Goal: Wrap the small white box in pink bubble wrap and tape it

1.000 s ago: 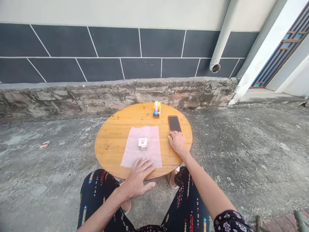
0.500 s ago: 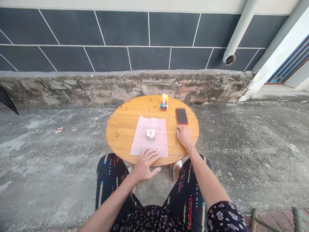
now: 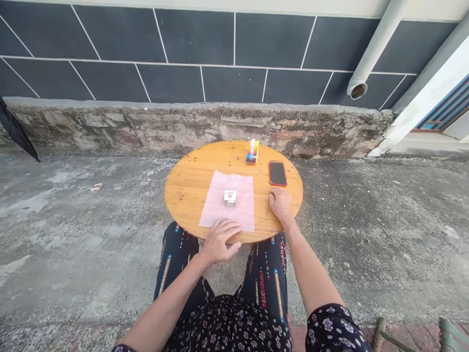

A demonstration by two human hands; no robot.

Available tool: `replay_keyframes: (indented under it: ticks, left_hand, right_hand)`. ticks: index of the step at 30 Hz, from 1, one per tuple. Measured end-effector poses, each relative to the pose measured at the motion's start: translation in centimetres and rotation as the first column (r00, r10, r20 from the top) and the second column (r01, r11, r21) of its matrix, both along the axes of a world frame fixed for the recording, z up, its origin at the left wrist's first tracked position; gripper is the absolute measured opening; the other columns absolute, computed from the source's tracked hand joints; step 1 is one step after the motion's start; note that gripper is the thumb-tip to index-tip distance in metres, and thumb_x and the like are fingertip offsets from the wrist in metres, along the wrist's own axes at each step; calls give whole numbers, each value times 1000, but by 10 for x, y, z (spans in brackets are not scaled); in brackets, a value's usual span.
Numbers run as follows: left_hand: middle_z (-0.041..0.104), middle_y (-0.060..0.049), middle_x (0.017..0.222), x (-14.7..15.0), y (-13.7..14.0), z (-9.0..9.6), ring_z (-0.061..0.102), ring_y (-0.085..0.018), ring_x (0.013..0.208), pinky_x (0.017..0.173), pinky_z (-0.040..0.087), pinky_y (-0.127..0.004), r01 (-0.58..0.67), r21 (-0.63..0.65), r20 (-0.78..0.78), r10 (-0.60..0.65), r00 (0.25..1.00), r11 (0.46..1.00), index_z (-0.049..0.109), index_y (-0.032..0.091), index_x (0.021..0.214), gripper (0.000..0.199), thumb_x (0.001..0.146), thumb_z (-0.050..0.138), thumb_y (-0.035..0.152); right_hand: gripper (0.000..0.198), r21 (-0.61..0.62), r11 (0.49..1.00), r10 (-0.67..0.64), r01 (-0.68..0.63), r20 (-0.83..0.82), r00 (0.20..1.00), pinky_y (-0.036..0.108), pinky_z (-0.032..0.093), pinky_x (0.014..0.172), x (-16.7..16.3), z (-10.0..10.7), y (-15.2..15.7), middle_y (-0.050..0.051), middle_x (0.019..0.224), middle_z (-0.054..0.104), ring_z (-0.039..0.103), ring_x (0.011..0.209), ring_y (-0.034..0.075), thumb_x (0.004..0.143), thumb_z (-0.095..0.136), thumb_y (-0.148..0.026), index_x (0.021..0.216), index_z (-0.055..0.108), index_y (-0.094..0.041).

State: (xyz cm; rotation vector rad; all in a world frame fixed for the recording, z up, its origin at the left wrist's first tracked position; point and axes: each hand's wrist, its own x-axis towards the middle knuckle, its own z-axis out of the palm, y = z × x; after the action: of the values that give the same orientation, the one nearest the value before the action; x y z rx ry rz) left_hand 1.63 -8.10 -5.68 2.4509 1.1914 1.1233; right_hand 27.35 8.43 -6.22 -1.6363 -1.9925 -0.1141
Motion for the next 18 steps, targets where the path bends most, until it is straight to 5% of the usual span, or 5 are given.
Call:
replay_keyframes:
  ticks: [18]
  left_hand:
    - [61,-11,122,5,1,0,50,-30,115,107,28,-55,-161,15,-60,162,985,987,66,20,108,36,75,65,37]
  right_hand:
    - [48,-43,998,45,-36,226,973,50,26,108,-19,6,-33,17,145,42,36,134,33,95,39,-39,136,47,-15]
